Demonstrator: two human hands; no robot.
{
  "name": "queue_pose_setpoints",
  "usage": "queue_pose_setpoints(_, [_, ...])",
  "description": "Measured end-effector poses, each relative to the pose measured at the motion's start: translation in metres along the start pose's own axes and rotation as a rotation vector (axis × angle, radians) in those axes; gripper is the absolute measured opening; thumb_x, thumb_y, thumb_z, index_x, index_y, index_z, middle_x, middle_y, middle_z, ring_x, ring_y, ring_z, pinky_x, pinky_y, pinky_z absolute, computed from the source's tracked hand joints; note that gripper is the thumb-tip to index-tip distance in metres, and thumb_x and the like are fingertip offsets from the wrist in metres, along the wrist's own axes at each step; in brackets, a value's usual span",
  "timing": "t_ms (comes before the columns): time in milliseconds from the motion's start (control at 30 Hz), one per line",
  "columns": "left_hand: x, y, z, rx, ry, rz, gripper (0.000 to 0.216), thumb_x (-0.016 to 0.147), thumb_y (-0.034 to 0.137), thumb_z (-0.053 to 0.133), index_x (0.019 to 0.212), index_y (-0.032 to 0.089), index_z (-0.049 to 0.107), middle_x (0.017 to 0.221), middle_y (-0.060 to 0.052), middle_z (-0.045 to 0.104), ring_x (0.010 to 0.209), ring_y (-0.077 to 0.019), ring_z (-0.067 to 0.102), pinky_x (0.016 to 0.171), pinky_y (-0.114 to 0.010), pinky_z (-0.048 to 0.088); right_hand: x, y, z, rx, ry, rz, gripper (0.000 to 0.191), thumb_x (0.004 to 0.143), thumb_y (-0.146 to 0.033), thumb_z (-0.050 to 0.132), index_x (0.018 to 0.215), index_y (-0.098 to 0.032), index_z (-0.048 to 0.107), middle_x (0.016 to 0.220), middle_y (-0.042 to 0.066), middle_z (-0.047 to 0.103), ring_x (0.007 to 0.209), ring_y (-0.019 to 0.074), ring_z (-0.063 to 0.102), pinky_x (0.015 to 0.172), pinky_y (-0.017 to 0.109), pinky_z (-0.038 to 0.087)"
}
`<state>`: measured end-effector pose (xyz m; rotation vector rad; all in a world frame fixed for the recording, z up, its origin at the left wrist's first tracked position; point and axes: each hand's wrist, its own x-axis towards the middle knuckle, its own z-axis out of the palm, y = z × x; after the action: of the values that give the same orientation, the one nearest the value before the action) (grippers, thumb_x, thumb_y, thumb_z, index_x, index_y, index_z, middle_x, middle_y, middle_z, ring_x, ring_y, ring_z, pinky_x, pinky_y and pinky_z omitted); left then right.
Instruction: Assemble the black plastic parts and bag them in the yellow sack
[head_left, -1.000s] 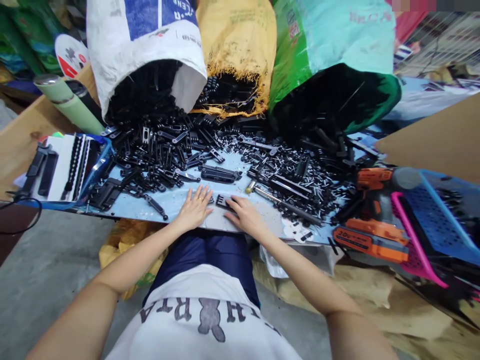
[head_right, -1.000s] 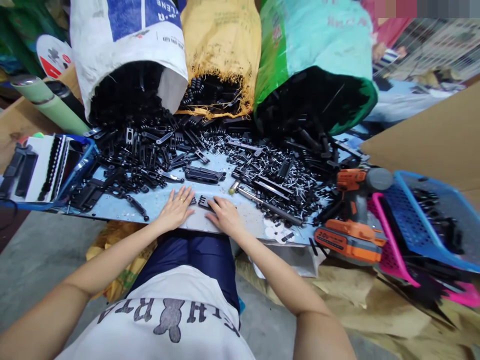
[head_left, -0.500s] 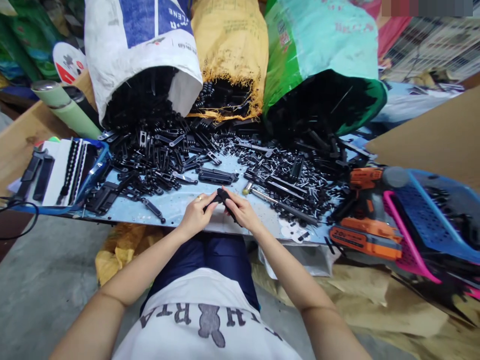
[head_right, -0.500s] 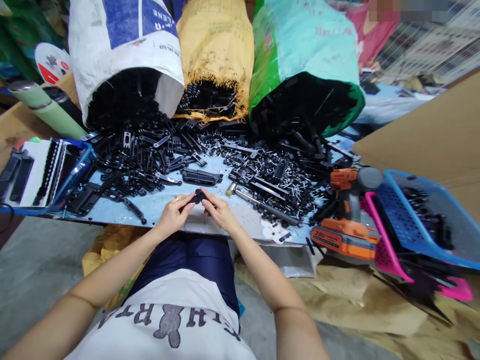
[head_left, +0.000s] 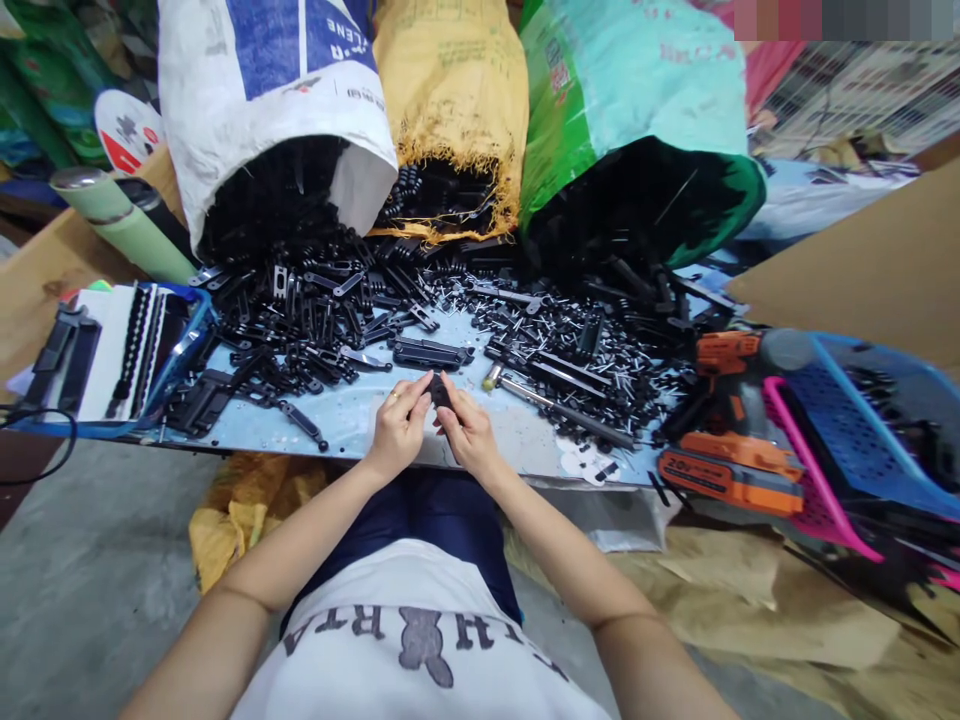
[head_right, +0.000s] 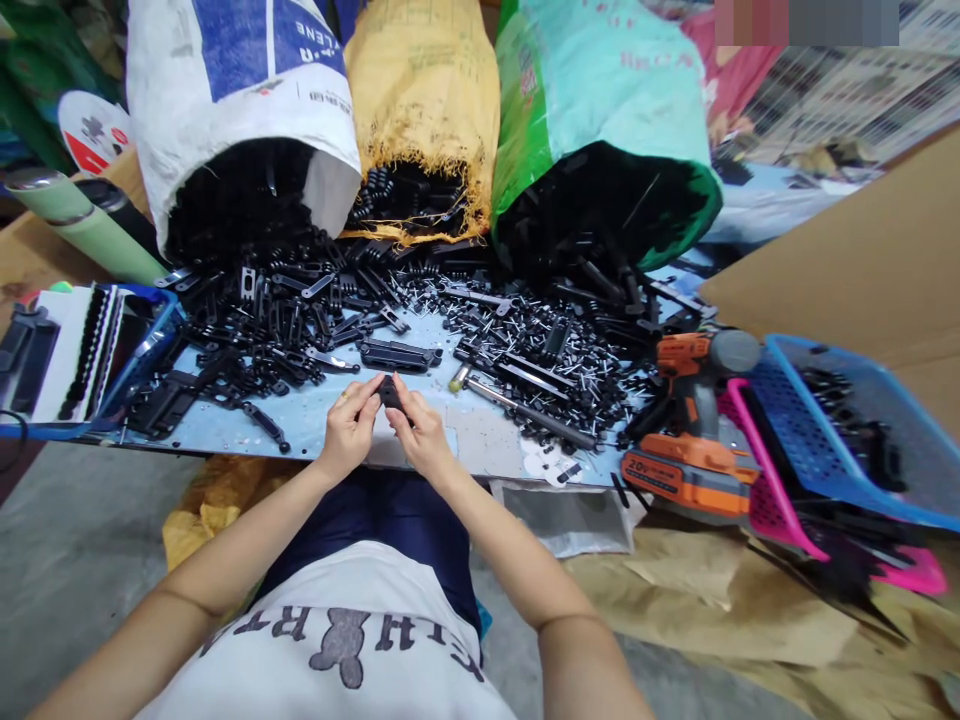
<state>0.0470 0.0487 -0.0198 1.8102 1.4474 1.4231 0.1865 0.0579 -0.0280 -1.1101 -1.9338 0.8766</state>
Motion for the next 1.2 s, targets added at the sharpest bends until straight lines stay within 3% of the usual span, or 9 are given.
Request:
queue_pose_setpoints(167, [-0.017, -0.014, 0.003, 0.208, -0.008, -0.259, 0.045, 0.093, 0.028, 0.035, 0.138, 0.018, 0.036, 0.120, -0.015, 0.055, 0.096, -0.0220, 0.061, 0.080, -0.039, 0.053, 0.066, 0.028, -0.037, -0.534, -0.123, -0.064, 0.045, 0.096, -0.038, 0.030, 0.136, -0.024, 0.043, 0.119, 0.009, 0.056, 0.107, 0.0223, 0.051, 0.086, 0.035, 0.046])
queue_pose_setpoints(300, [-0.007, -0.018, -0.002, 0.561, -0.406, 0.108, 0.054, 0.084, 0.015, 0.047, 0.136, 0.027, 0.040, 0.135, -0.013, 0.046, 0.129, -0.0320, 0.037, 0.105, -0.059, 0.026, 0.156, 0.063, -0.095, -0.957, 0.003, 0.030, 0.047, 0.092, -0.021, 0.035, 0.137, -0.009, 0.038, 0.124, 0.020, 0.051, 0.109, 0.0287, 0.046, 0.087, 0.040, 0.040])
queue_pose_setpoints(433, [0.016, -0.025, -0.004, 0.715, -0.740, 0.350, 0.052, 0.086, 0.005, 0.038, 0.131, 0.030, 0.045, 0.103, -0.008, 0.064, 0.105, -0.0237, 0.055, 0.102, -0.058, 0.026, 0.195, 0.065, -0.131, -1.137, -0.186, 0.143, 0.050, 0.086, -0.005, 0.033, 0.135, -0.012, 0.040, 0.102, 0.021, 0.059, 0.095, 0.0275, 0.051, 0.077, 0.038, 0.039])
queue_pose_setpoints(600, [0.016, -0.031, -0.013, 0.842, -0.715, 0.254, 0.044, 0.085, 0.005, 0.039, 0.127, 0.018, 0.050, 0.096, -0.013, 0.063, 0.094, -0.0238, 0.057, 0.081, -0.042, 0.041, 0.129, 0.026, -0.115, -1.004, 0.010, -0.011, 0.045, 0.088, -0.015, 0.034, 0.133, -0.019, 0.042, 0.099, 0.015, 0.056, 0.082, 0.0233, 0.053, 0.070, 0.033, 0.039])
queue_pose_setpoints(733, [0.009, -0.030, -0.015, 0.854, -0.719, 0.171, 0.036, 0.088, 0.012, 0.044, 0.123, 0.015, 0.052, 0.096, -0.013, 0.063, 0.093, -0.0246, 0.056, 0.076, -0.038, 0.040, 0.042, 0.012, -0.087, -0.769, -0.038, 0.198, 0.037, 0.089, -0.028, 0.036, 0.120, -0.017, 0.054, 0.086, 0.010, 0.062, 0.070, 0.0202, 0.058, 0.068, 0.030, 0.043])
queue_pose_setpoints(833, [0.009, -0.030, -0.011, 0.776, -0.768, 0.234, 0.034, 0.089, 0.025, 0.051, 0.122, 0.019, 0.052, 0.102, -0.011, 0.061, 0.095, -0.0233, 0.056, 0.077, -0.035, 0.040, 0.000, 0.016, -0.085, -0.785, -0.150, 0.354, 0.042, 0.091, -0.028, 0.033, 0.127, -0.015, 0.048, 0.078, 0.008, 0.067, 0.076, 0.0228, 0.063, 0.069, 0.030, 0.044])
queue_pose_setpoints(933, [0.010, -0.030, -0.008, 0.743, -0.770, 0.272, 0.031, 0.089, 0.026, 0.052, 0.119, 0.018, 0.052, 0.098, -0.009, 0.061, 0.094, -0.0220, 0.056, 0.077, -0.033, 0.041, -0.017, 0.020, -0.095, -0.969, -0.327, 0.403, 0.047, 0.089, -0.028, 0.039, 0.134, -0.016, 0.042, 0.082, 0.010, 0.070, 0.074, 0.0247, 0.066, 0.066, 0.031, 0.044])
queue_pose_setpoints(1067, [0.009, -0.030, -0.004, 0.744, -0.731, 0.254, 0.030, 0.089, 0.026, 0.051, 0.117, 0.016, 0.053, 0.096, -0.009, 0.061, 0.095, -0.0230, 0.056, 0.078, -0.034, 0.042, -0.024, 0.021, -0.101, -1.192, -0.473, 0.401, 0.037, 0.090, -0.040, 0.044, 0.107, -0.012, 0.060, 0.078, 0.016, 0.068, 0.071, 0.0270, 0.066, 0.060, 0.031, 0.042])
queue_pose_setpoints(1200, [0.009, -0.030, 0.000, 0.729, -0.717, 0.250, 0.030, 0.090, 0.025, 0.049, 0.117, 0.015, 0.053, 0.099, -0.010, 0.061, 0.097, -0.0237, 0.055, 0.080, -0.035, 0.043, -0.023, 0.032, -0.098, -1.213, -0.437, 0.108, 0.033, 0.090, -0.040, 0.047, 0.097, -0.012, 0.061, 0.093, 0.017, 0.064, 0.090, 0.0283, 0.060, 0.070, 0.033, 0.042])
